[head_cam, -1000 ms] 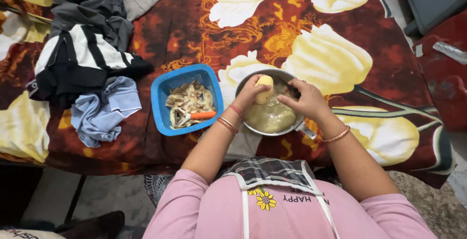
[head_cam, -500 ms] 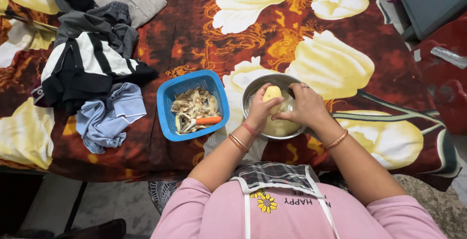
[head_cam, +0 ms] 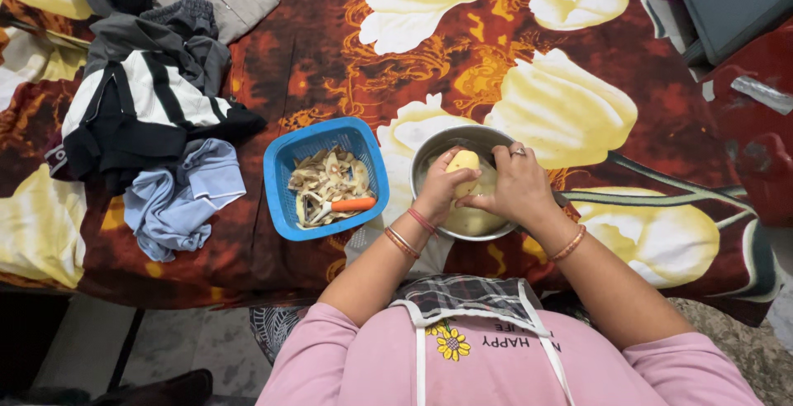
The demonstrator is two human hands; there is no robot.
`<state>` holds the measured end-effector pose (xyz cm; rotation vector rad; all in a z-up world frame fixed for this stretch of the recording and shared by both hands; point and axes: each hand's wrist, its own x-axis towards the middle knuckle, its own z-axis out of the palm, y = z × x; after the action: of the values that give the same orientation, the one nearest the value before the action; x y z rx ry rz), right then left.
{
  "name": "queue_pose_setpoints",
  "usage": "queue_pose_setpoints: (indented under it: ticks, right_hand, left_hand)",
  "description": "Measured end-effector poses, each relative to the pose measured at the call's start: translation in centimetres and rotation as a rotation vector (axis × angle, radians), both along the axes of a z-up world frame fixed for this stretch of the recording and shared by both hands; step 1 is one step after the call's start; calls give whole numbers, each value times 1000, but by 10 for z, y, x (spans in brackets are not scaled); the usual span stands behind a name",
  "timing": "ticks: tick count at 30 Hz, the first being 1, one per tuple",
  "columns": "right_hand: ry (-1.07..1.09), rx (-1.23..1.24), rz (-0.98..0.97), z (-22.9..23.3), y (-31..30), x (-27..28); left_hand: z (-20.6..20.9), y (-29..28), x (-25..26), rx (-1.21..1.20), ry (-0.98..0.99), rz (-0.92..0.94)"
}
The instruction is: The person peels potatoes using a peeler and places the peeled potatoes into a metal bowl filled with water. The peels are collected in a blue plastic basket. The person handles the potatoes one by one, peeling them thoroughly before submerging them in the water.
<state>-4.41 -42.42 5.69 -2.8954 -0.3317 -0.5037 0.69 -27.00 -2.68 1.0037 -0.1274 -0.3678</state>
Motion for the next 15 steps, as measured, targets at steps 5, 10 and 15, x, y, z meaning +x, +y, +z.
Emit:
queue_pose_setpoints:
  ticks: [5,10,15]
  right_hand:
    - [47,-57,8,0,1,-1]
    - [7,-87,48,-6,-6,0]
    - [4,-9,95,-9,-13,1]
  left_hand:
    - [-4,-4,2,-3,72,9]
    - [-1,-11,2,-50,209,7]
    - [-5,-18,7,-143,229,49]
